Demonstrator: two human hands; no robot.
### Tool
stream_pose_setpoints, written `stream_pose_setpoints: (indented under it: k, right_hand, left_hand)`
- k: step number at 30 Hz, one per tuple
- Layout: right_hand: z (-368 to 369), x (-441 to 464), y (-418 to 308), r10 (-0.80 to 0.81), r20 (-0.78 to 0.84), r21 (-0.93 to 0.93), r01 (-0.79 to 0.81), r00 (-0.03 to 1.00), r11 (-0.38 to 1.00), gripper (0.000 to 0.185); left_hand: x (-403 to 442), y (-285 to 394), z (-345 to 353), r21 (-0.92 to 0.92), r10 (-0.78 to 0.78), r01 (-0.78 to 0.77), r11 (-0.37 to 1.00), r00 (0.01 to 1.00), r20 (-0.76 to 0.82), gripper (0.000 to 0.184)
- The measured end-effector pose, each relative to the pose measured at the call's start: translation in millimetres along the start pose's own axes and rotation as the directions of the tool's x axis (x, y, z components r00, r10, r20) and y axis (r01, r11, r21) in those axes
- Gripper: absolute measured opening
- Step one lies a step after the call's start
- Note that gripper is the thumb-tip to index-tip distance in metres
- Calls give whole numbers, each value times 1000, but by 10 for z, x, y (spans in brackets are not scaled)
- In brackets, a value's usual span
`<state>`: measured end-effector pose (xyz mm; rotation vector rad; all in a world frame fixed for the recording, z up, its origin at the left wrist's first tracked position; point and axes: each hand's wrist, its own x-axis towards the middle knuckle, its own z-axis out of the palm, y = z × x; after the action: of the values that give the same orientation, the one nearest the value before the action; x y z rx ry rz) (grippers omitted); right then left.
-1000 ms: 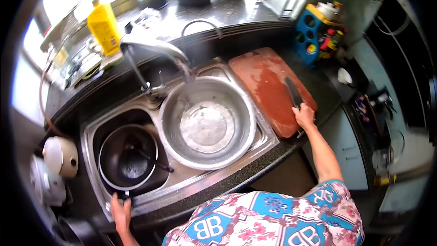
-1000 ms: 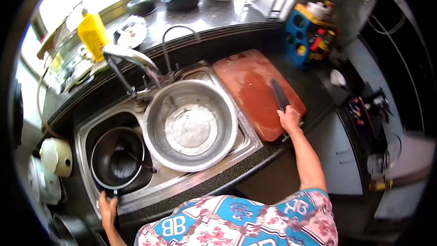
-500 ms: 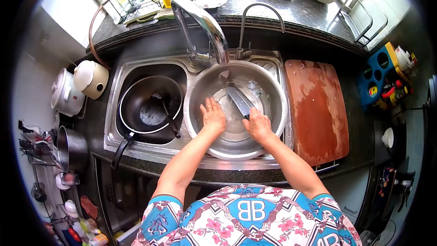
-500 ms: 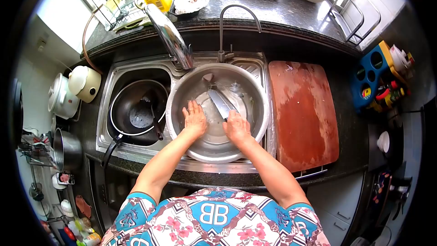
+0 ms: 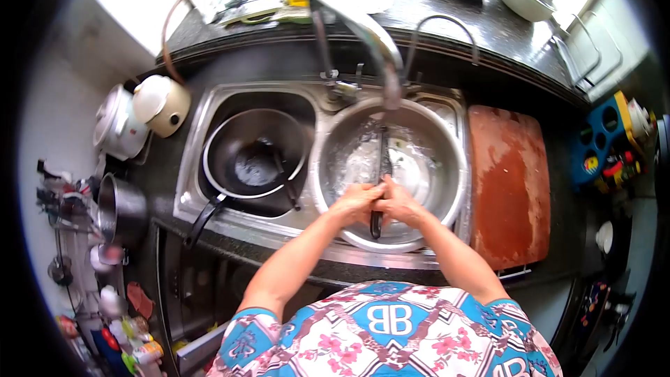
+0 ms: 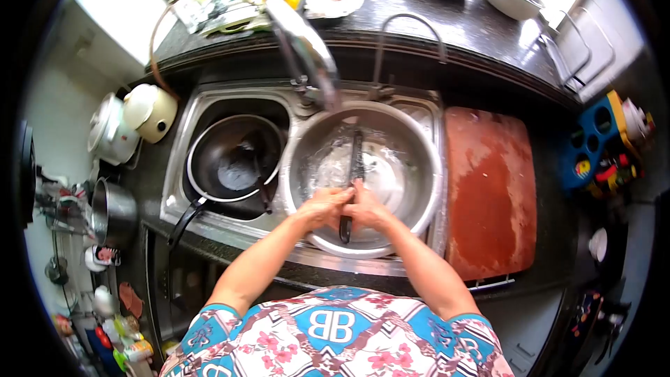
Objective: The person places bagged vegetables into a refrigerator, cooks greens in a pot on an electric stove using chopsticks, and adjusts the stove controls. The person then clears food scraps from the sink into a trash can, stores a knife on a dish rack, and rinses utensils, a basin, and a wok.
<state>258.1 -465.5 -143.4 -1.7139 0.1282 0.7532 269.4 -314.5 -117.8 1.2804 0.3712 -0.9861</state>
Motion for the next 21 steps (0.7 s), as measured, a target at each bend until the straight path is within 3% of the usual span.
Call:
stream_pose_setpoints:
  k: [2, 4, 6, 9, 10, 12, 13, 14, 15, 17, 18, 19, 20, 21]
  right_hand:
    - [-146, -111, -186, 111, 153, 46, -119, 982, 992, 84]
    - [-298, -128, -332, 141, -14, -60, -142, 990, 988, 42]
    - [-525, 125, -34, 117, -252, -4, -122, 961, 992, 25]
    - [-677, 227, 56, 173, -398, -50, -210, 901, 976, 14]
    - [-709, 467, 420, -130, -621, -309, -89, 773, 947, 10]
    - [-601, 639, 550, -453, -717, -655, -290, 530, 698, 12]
    - [-724, 639, 514, -530, -304, -859, 14, 792, 512, 15]
    - [-645, 501, 298, -215, -265, -190, 167, 940, 967, 17]
    - [-560, 352, 62, 127, -195, 602, 16, 973, 799, 19]
    - [-419, 140, -257, -70, -113, 612, 125, 991, 781, 19]
    - [-267, 69, -338, -148, -161, 450, 206, 976, 869, 24]
    - [-155, 97, -251, -407, -186, 96, 428, 895, 899, 30]
    - [-2, 7, -289, -422, -91, 228, 431, 902, 873, 36]
    - [66, -133, -410, -464, 51, -32, 466, 884, 884, 44]
  left_hand:
    - [152, -180, -70, -31, 105, -106, 994, 994, -31, 31]
    - [284, -279, -116, -37, 148, -148, 988, 989, 1, 18]
    - [249, -180, -107, -11, 94, -94, 995, 994, -56, 15]
    - [-16, 11, -137, 39, 54, -52, 998, 997, -52, 16]
    - [-94, 51, -134, 49, 63, -60, 997, 996, -61, 17]
    - [-177, 112, -150, 18, 80, -80, 997, 996, -41, 21]
    - [-157, 119, -182, 16, 91, -91, 996, 996, -3, 24]
    - [-173, 128, -184, 22, 92, -92, 996, 996, 5, 24]
    - [-203, 138, -178, -5, 72, -72, 997, 997, 1, 23]
    - [-232, 158, -181, -74, 44, -45, 996, 999, -11, 23]
    - [-254, 164, -180, -70, 40, -41, 997, 999, -3, 23]
    - [-287, 180, -176, -148, 41, -40, 988, 999, 3, 22]
    - [-320, 204, -167, -225, 44, -41, 974, 999, 10, 22]
    - [-365, 210, -150, -283, 76, -63, 957, 996, 36, 23]
